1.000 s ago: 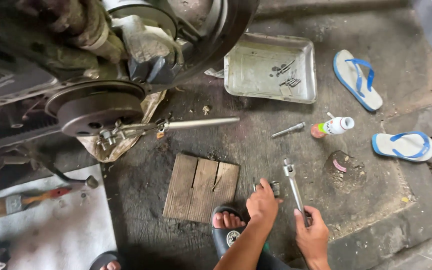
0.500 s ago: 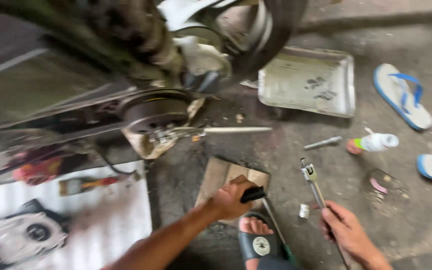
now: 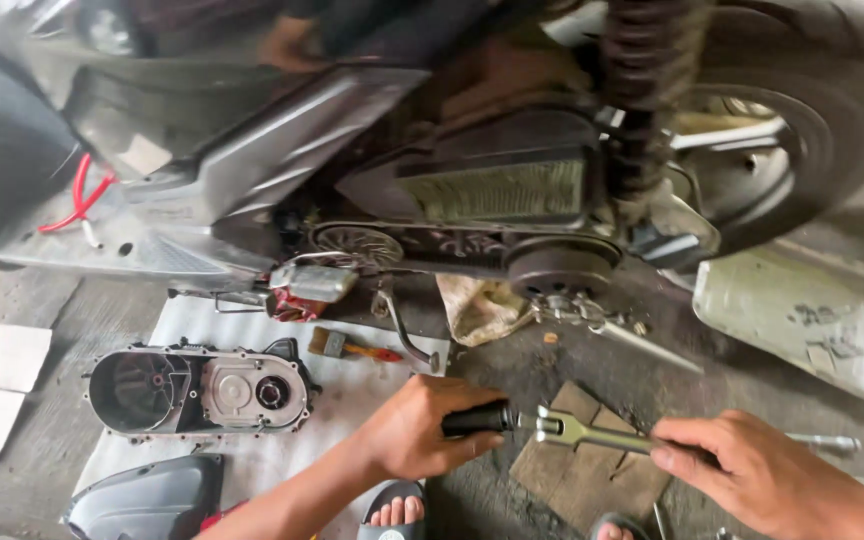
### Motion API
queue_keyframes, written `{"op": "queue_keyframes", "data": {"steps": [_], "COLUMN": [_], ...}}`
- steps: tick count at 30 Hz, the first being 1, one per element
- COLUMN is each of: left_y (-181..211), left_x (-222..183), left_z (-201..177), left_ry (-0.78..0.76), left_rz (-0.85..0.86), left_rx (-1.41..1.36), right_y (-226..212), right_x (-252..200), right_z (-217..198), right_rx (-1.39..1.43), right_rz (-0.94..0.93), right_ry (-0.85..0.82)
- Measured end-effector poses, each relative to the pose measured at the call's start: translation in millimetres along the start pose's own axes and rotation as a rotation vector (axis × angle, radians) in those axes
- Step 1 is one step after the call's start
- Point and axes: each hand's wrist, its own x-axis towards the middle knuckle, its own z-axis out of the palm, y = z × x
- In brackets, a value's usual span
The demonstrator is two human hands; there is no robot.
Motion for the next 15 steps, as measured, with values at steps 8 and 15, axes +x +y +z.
{"op": "queue_keyframes", "data": {"steps": [8, 15], "left_y": [-23, -24], "left_x": [-29, -33], "left_z": [-12, -15], "left_ry": [0.1, 0.052], "left_rz": [0.037, 0.046], "left_rx": [0.001, -0.081], "right_y": [9, -7], "right_x": [42, 52], "right_z": [20, 18], "right_rx": [0.022, 0.045], "right_rz": [-0.055, -0.092], "right_ry": [-0.119, -0.058]}}
